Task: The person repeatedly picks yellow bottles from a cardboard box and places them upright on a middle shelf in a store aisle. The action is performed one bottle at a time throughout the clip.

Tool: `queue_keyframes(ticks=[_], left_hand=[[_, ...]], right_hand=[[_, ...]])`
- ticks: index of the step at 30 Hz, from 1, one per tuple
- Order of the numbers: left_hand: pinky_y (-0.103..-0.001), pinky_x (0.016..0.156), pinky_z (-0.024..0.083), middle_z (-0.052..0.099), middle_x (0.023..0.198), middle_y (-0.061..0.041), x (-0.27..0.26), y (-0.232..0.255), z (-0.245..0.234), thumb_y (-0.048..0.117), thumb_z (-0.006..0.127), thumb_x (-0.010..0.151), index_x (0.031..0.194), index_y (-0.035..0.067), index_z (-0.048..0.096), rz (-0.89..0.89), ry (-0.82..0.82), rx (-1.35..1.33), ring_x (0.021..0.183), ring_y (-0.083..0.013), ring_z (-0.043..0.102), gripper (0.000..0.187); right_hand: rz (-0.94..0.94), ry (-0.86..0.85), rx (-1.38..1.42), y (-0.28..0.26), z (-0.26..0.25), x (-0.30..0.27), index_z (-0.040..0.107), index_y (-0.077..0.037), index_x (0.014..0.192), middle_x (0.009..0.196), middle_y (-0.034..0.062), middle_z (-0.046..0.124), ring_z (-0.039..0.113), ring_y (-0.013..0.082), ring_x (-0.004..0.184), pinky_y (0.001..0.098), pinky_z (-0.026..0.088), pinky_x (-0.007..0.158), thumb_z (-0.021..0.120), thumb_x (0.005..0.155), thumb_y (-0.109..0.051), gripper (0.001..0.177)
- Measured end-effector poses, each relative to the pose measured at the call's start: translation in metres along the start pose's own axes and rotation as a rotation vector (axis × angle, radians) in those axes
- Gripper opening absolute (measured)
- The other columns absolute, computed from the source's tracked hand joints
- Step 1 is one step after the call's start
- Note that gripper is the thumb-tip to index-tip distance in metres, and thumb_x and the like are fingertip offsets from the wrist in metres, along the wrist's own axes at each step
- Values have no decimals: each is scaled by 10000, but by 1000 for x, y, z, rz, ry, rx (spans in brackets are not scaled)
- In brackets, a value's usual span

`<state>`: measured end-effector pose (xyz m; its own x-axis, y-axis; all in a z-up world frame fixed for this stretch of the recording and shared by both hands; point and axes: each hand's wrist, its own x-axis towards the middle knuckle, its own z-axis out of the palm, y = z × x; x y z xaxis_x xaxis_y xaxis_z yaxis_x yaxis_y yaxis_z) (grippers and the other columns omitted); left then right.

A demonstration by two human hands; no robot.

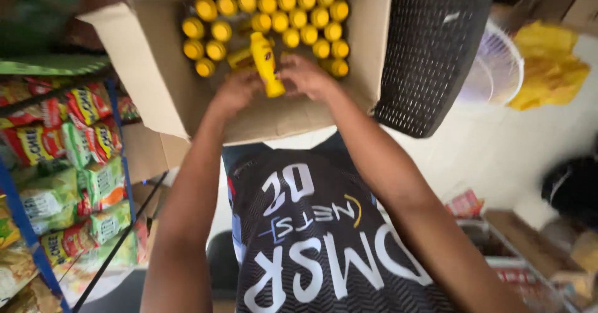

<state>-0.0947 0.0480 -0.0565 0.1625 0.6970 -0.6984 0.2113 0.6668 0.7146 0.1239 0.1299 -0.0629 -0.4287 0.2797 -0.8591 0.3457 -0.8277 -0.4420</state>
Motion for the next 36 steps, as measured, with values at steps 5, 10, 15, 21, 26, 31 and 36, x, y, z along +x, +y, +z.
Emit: queue_keyframes(ticks=[5,10,15,21,26,31,36], left_hand=[[-352,646,551,695,992,-27,-25,25,12,252,625,937,1349,66,621,-119,7,-284,782,-169,603,453],[-312,735,597,675,1117,-41,-44,56,24,138,677,896,1431,89,468,58,21,-379,951,-140,675,577],[-340,899,565,662,1244,-104,-30,55,50,61,699,935,1447,28,500,408,155,-321,1107,-178,649,550],[-366,1085,491,638,1379,-116,-46,130,46,51,684,965,1463,19,500,608,251,-218,1271,-218,614,532],[-389,1126,440,599,1428,-152,-52,180,37,35,682,939,1465,12,488,749,343,-120,1343,-261,568,561],[-370,1072,491,617,1409,-129,-56,226,31,33,674,914,1465,65,496,733,364,-125,1318,-238,582,580],[-351,1027,531,603,1368,-128,-36,282,25,-1,659,905,1462,93,504,838,347,-149,1273,-236,609,586]], right_hand=[[-70,-118,70,-3,-2,-23,476,-73,1432,1144,95,671,664,229,971,427,614,787,738,919,-149,581],[-132,-92,12,-33,4,-83,378,-117,1460,1250,91,633,629,218,1128,390,607,754,727,913,-129,649],[-348,-5,-15,-32,0,-95,367,-83,1452,1309,95,597,634,237,1178,395,641,792,735,867,-68,691],[-571,152,-55,-70,-4,-121,357,-73,1475,1321,106,590,640,242,1174,406,631,798,746,860,-74,728],[-801,187,-133,-104,-15,-134,351,-76,1491,1381,93,565,597,234,1245,407,578,951,752,877,-92,733],[-897,348,-274,-136,-26,-147,433,-31,1418,1368,103,610,598,227,1271,391,508,1064,775,876,-65,642],[-1056,342,-214,-193,-27,-182,446,-44,1423,1286,104,650,648,210,1172,388,557,995,747,872,-75,629]])
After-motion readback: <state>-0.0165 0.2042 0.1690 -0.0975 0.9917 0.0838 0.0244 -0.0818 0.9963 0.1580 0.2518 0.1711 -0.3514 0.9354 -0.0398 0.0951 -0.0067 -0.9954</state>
